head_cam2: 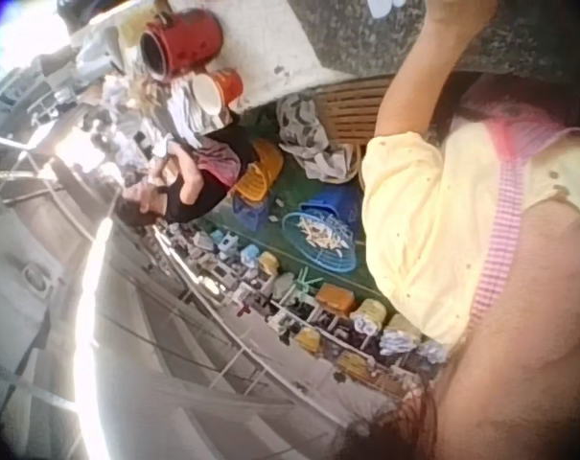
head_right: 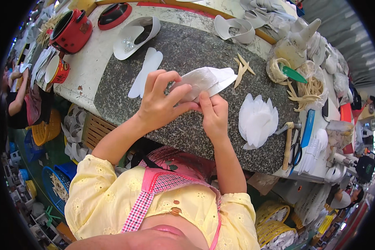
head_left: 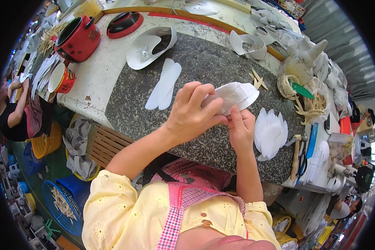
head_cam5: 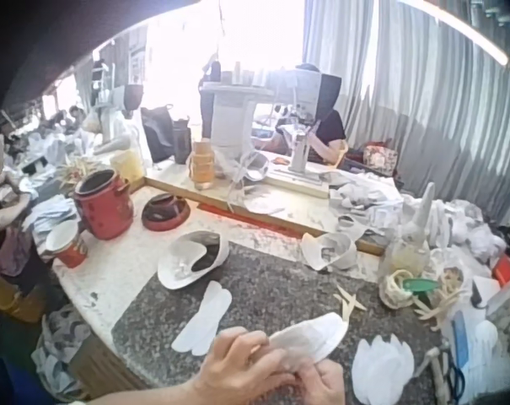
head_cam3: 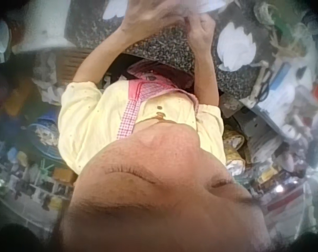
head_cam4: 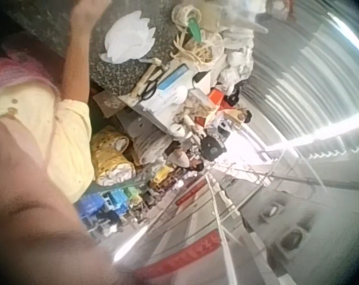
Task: The person assembles shoe uppers by inserting and folding lining materials into the upper structures by hand, pressing the edges together, and retrieving heated insert pieces from a cooker.
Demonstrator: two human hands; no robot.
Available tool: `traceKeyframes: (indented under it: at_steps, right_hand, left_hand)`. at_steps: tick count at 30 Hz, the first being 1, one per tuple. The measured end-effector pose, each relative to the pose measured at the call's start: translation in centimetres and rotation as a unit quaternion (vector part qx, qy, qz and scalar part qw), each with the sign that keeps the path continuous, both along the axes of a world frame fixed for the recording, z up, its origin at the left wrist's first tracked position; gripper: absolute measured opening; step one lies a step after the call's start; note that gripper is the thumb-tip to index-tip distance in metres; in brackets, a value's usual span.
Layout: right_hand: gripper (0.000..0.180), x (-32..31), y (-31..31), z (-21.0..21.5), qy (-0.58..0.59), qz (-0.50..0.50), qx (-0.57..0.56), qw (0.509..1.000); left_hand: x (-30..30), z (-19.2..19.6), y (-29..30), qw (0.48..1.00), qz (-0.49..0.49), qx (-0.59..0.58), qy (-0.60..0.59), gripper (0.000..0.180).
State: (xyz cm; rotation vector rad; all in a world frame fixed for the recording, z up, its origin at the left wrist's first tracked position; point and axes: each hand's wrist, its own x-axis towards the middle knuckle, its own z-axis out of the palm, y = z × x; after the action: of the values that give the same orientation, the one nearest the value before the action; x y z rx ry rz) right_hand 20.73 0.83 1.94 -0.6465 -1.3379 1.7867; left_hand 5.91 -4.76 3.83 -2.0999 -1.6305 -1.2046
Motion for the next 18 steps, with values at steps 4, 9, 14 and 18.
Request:
traceKeyframes:
  at_steps: [4, 9, 14, 18]
  right_hand:
    - [0.03, -0.4, -0.4, 1.0, -0.007, 0.0, 0.009, 1.0]
    - [0.029, -0.4, -0.3, 0.4, -0.014, -0.002, 0.055, 0.998]
    - [0.028, -1.3, -0.4, -0.1, -0.063, -0.04, 0.084, 0.994]
    - [0.029, -1.2, -1.0, 0.5, 0.023, -0.065, 0.119, 0.991]
  left_hand:
    - [0.3, -0.6, 0.1, 0.993, 0.043, 0.098, 0.054, 0.04]
    - [0.2, -0.8, 0.7, 0.985, 0.008, 0.148, 0.093, 0.02]
    - [0.4, -0.1, 2.4, 0.981, -0.027, 0.095, -0.166, 0.01]
    - [1.5, 0.3, 2.1, 0.972, -0.049, 0.027, -0.229, 0.009]
